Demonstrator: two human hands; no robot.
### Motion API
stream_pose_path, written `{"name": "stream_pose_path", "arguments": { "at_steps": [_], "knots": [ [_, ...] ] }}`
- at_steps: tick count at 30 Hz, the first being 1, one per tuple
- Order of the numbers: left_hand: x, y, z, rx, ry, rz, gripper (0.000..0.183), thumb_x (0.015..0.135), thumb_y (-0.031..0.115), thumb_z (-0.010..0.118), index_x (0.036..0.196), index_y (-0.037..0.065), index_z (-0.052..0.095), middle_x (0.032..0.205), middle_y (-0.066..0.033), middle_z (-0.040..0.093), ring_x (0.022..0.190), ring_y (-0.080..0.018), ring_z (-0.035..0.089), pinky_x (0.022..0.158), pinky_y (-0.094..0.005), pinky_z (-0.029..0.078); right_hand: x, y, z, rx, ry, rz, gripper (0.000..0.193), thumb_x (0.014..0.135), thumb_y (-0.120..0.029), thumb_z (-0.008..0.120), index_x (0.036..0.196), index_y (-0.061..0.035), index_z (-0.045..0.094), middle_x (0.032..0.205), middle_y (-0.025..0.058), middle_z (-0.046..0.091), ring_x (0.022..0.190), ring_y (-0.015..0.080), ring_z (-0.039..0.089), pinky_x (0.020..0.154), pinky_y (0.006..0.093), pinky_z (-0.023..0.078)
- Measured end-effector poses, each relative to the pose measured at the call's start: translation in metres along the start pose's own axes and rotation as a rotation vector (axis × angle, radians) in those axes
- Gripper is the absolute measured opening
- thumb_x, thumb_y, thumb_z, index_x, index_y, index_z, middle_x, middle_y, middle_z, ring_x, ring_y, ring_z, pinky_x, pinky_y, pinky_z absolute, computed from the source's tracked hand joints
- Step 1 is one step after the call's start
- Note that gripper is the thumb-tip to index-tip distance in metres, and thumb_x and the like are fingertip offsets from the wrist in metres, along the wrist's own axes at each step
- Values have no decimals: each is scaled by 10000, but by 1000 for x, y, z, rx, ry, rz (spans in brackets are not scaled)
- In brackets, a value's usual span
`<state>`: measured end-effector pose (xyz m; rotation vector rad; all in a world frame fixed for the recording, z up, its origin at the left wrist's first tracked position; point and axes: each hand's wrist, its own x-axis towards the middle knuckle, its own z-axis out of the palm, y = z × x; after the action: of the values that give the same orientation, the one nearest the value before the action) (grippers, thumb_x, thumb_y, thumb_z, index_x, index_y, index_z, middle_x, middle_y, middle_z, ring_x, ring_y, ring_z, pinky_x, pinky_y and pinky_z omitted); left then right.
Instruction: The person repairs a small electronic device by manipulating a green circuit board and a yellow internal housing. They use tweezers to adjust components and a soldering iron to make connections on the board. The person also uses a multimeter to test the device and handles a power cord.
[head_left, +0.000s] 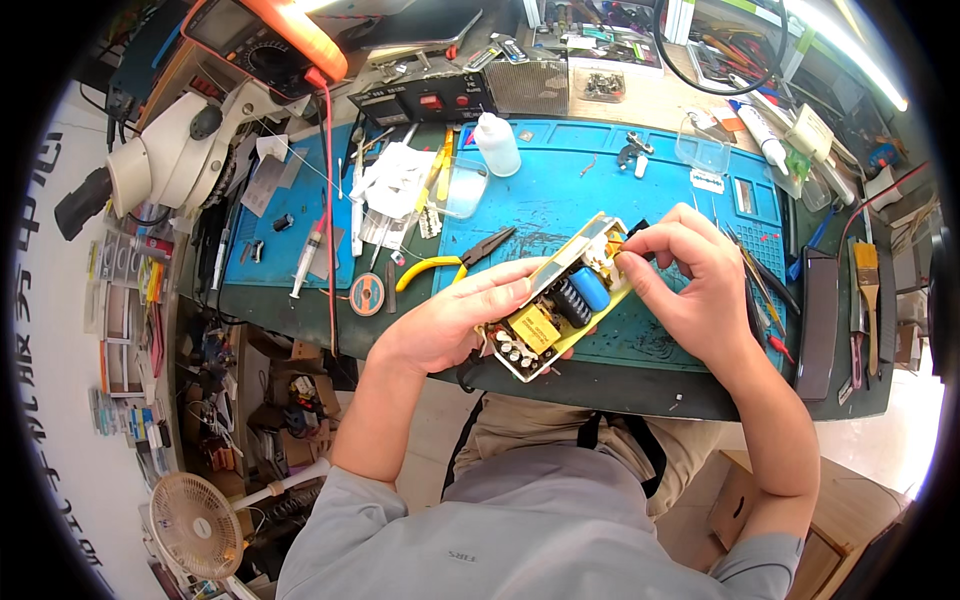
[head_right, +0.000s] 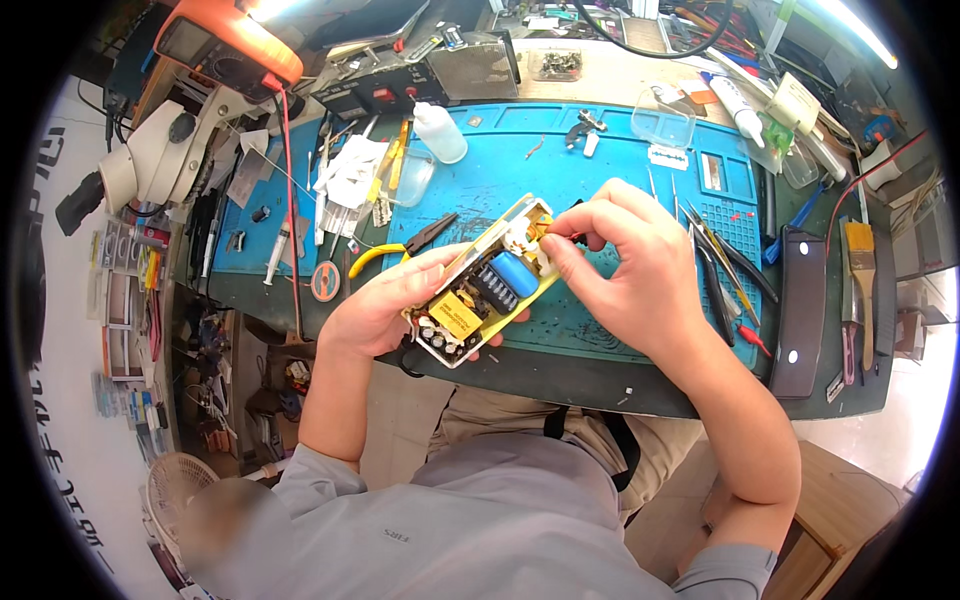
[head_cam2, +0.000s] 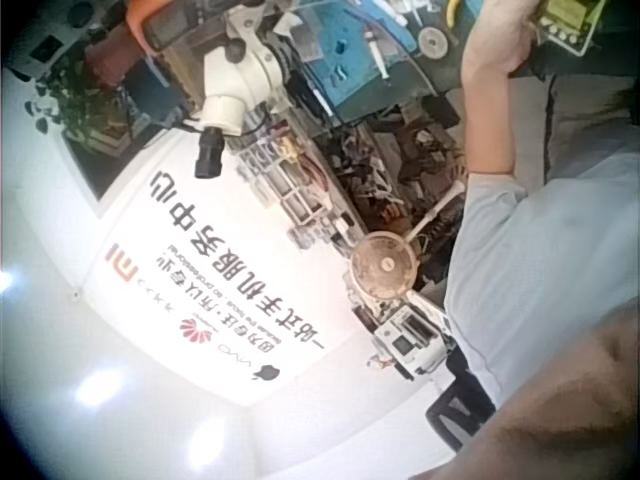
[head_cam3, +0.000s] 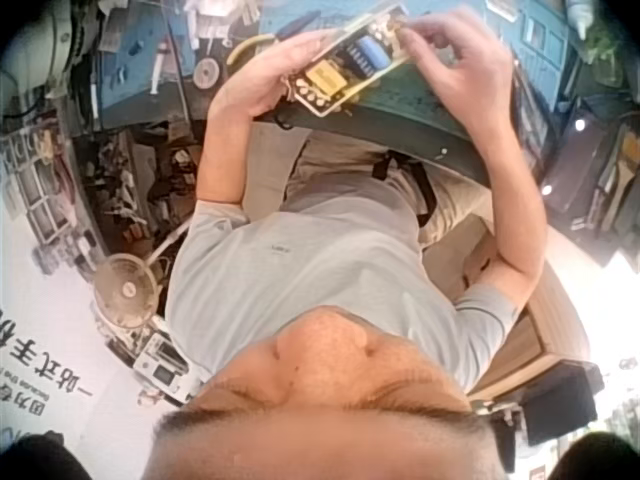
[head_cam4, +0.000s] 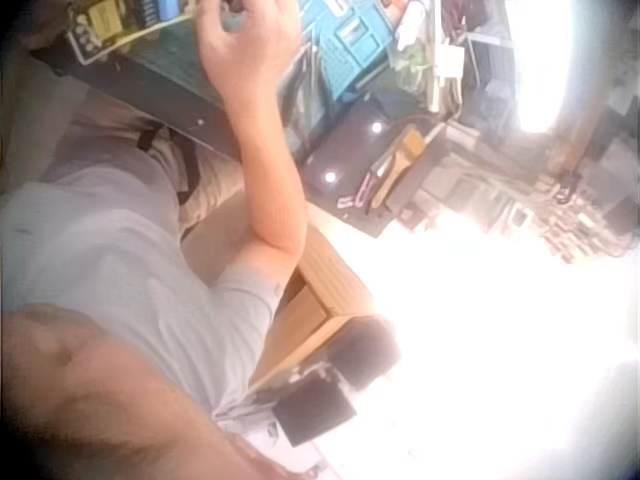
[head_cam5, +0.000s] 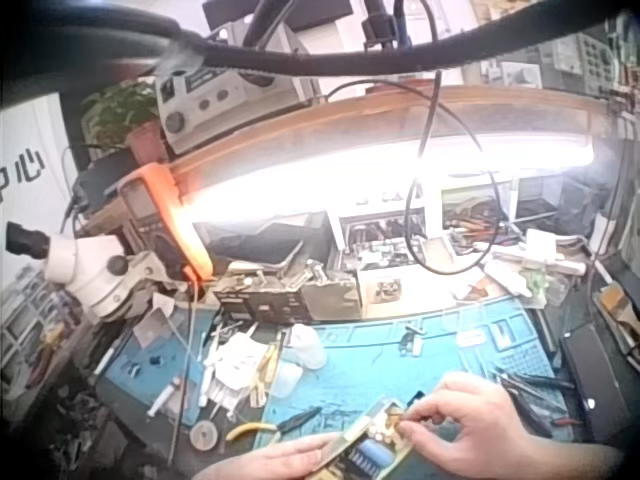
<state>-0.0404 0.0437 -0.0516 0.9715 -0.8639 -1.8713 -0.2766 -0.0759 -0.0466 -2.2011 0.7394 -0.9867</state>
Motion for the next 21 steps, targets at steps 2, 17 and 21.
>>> {"name": "stream_pose_path", "arguments": {
  "at_steps": [2,17,21],
  "knots": [
    [0,0,0,4,-2,-1,895,973,557,617,1573,-22,291,1350,-251,614,1064,-267,721,862,-369,619,0,0,-1,-10,-4,-3,86,820,-79,791,847,-46,717,743,44,559,667,170,551,602,317,440],
    [1,-2,-1,-3,4,5,900,972,564,617,1574,-20,292,1346,-256,618,1061,-265,722,856,-365,622,3,-3,-5,0,60,52,91,844,-83,776,825,-38,700,738,37,573,658,148,542,602,301,441],
    [1,-1,-1,-7,7,-10,906,972,563,617,1580,-18,279,1345,-262,617,1057,-267,723,853,-370,624,2,-1,-4,51,98,83,135,906,-98,747,818,-13,690,737,44,572,649,138,535,593,292,435]
  ]
}}
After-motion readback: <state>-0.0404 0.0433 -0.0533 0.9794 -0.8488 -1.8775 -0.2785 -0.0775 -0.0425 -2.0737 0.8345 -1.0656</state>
